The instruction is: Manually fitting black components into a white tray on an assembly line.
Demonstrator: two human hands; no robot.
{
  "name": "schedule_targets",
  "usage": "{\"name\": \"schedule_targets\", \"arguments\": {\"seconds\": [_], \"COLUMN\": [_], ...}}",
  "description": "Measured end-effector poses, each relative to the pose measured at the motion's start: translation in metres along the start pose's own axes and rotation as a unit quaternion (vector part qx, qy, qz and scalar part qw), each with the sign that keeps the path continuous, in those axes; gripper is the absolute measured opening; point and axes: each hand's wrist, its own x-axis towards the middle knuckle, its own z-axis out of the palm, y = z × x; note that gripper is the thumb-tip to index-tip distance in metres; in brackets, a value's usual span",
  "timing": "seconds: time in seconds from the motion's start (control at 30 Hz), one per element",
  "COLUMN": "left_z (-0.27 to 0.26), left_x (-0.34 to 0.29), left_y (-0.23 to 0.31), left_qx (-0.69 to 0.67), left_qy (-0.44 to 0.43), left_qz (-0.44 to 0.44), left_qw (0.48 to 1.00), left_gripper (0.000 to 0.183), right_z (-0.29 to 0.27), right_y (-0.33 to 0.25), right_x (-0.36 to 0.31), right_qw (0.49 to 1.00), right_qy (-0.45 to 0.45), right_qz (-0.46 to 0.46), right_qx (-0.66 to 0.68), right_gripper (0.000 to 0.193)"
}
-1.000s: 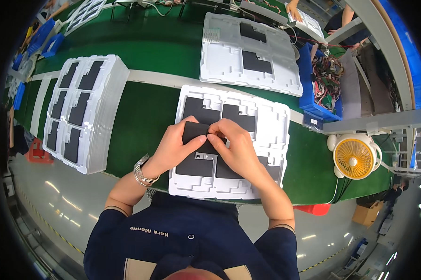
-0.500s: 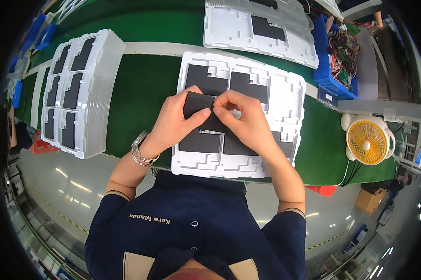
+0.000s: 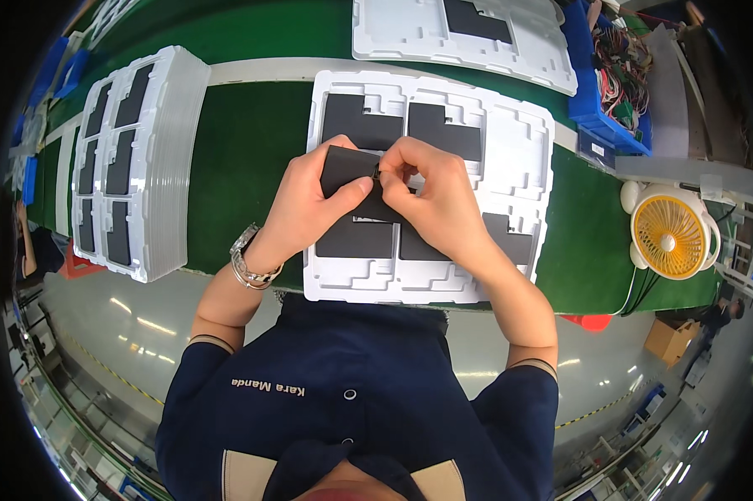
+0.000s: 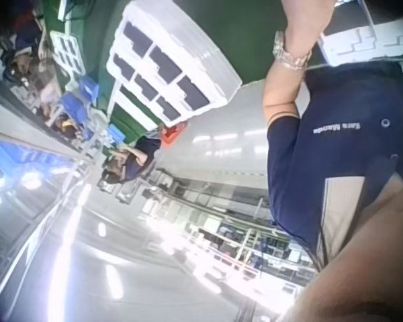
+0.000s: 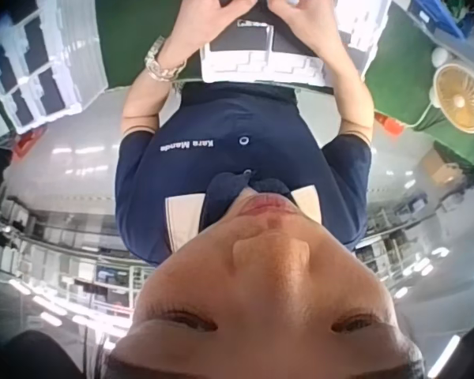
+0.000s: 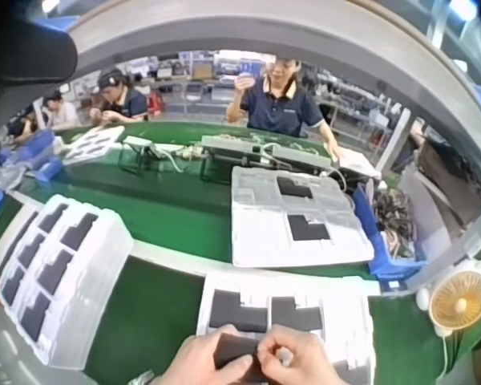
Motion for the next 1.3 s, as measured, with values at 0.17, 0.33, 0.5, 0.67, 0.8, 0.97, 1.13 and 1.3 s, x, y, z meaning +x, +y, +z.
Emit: {"name": "schedule_targets", "arguments": {"seconds": [0.17,0.33,0.5,0.67,0.8,0.97,1.13,1.3], "left_z": [0.0,-0.005,-0.004,-0.004,-0.003,0.001,-0.005,-0.006], "left_x": [0.001,0.003,0.002,0.002,0.001,0.0,0.001,0.001], "left_y": [-0.002,0.003,0.0,-0.002,0.002,-0.001,-0.001,-0.004], "left_qx": [-0.018,-0.046,-0.055,-0.076,-0.069,-0.008,-0.042,-0.117], "left_qy": [0.014,0.015,0.016,0.011,0.021,0.024,-0.002,-0.019], "left_qz": [-0.004,-0.027,-0.022,-0.01,-0.002,0.02,-0.01,-0.013], "left_qw": [1.0,0.998,0.998,0.997,0.997,0.999,0.999,0.993], "left_gripper": [0.021,0.019,0.018,0.018,0.018,0.018,0.017,0.014], "right_z": [0.002,-0.004,0.0,0.003,0.008,0.002,0.001,-0.006], "right_y": [-0.003,-0.007,-0.009,-0.011,-0.007,0.005,0.003,0.001], "right_x": [0.0,0.001,0.0,-0.001,0.0,0.005,0.005,0.007], "right_qw": [0.999,0.99,0.985,0.975,0.974,0.955,0.96,0.962], "right_qy": [0.017,-0.035,-0.03,-0.012,0.012,-0.025,-0.021,-0.034], "right_qz": [0.022,0.081,0.094,0.104,0.075,0.136,0.122,0.103], "right_qx": [0.038,0.114,0.139,0.197,0.213,0.262,0.253,0.249], "right_gripper": [0.007,0.008,0.007,0.005,0.004,0.004,0.006,0.012]}}
